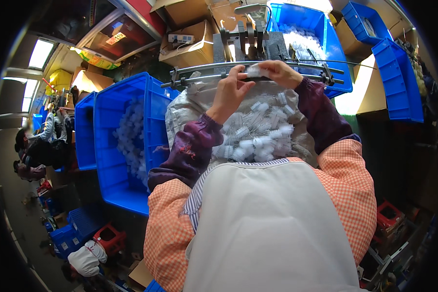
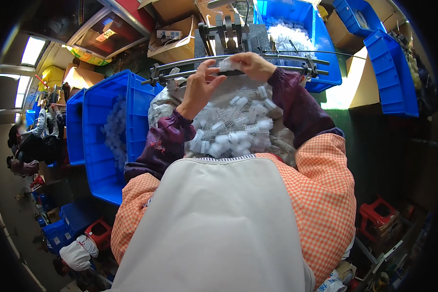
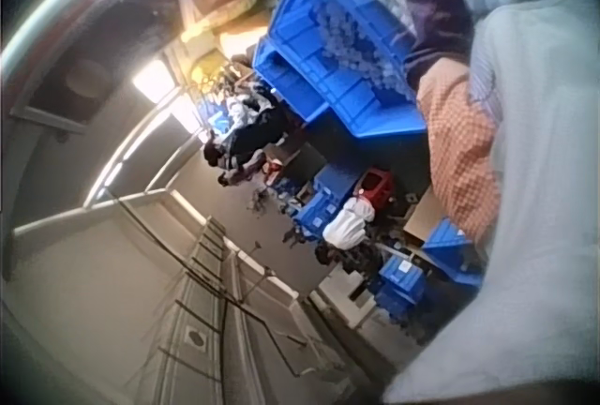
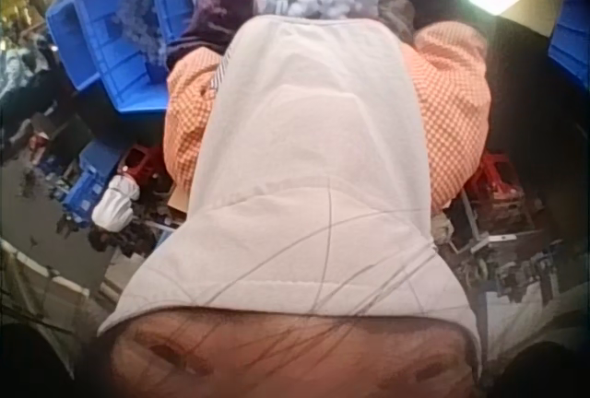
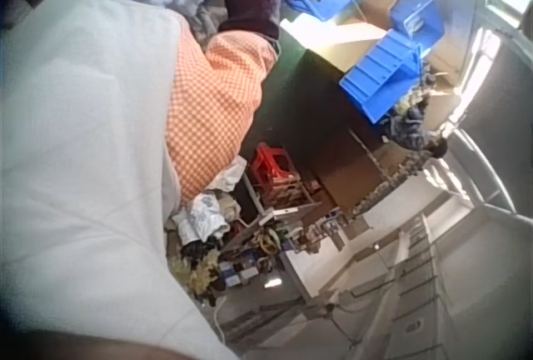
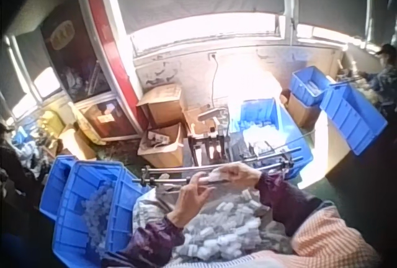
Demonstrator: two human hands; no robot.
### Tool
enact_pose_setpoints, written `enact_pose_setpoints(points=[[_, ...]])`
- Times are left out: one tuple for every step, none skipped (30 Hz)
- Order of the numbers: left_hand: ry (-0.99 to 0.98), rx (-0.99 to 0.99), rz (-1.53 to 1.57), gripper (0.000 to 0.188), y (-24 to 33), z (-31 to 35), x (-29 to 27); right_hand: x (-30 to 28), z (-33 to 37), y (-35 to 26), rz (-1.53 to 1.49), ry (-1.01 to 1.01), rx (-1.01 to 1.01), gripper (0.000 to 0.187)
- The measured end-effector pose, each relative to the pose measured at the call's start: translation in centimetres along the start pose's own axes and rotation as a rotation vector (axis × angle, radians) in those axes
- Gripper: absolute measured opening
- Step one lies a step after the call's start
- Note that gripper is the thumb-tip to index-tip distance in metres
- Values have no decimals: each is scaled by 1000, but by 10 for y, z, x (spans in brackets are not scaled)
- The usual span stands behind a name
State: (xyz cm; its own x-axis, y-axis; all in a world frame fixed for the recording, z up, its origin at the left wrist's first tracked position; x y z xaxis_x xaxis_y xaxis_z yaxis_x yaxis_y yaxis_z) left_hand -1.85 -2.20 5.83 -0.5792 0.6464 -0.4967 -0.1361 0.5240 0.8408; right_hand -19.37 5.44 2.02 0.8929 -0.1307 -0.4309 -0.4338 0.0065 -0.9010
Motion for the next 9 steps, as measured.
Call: enact_pose_setpoints(points=[[-23, -8, -57, 36, -7, 8, 0, -13, -4, 6, 217, 157, 36, 27], [-41, -21, -118, 41, -13, 18, -2, -25, -11, 9, 429, 309, 66, 27], [-252, -103, -186, 51, -15, 29, 0, -39, -17, 31, 592, 421, 91, 26], [-391, -47, -292, 52, -15, 44, 1, -48, -25, 47, 719, 512, 166, 22], [-529, 10, -396, 53, -18, 60, 4, -53, -32, 62, 861, 556, 257, 19], [-617, -16, -412, 51, -23, 73, 7, -53, -37, 69, 916, 558, 274, 19], [-664, 9, -434, 49, -24, 82, 9, -53, -41, 76, 971, 561, 291, 19], [-706, 30, -457, 47, -26, 89, 11, -52, -46, 77, 1024, 561, 303, 20], [-710, -23, -443, 47, -37, 95, 14, -51, -50, 80, 996, 535, 343, 21]])
Point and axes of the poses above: each hand's wrist, its own z-axis away from the middle knuckle, its own x-axis out of the palm, y = z × x, the point moved 3 cm from there along -z, towards the middle knuckle, and after that the axes turned 1 degree about y, right-handed, at the moved point
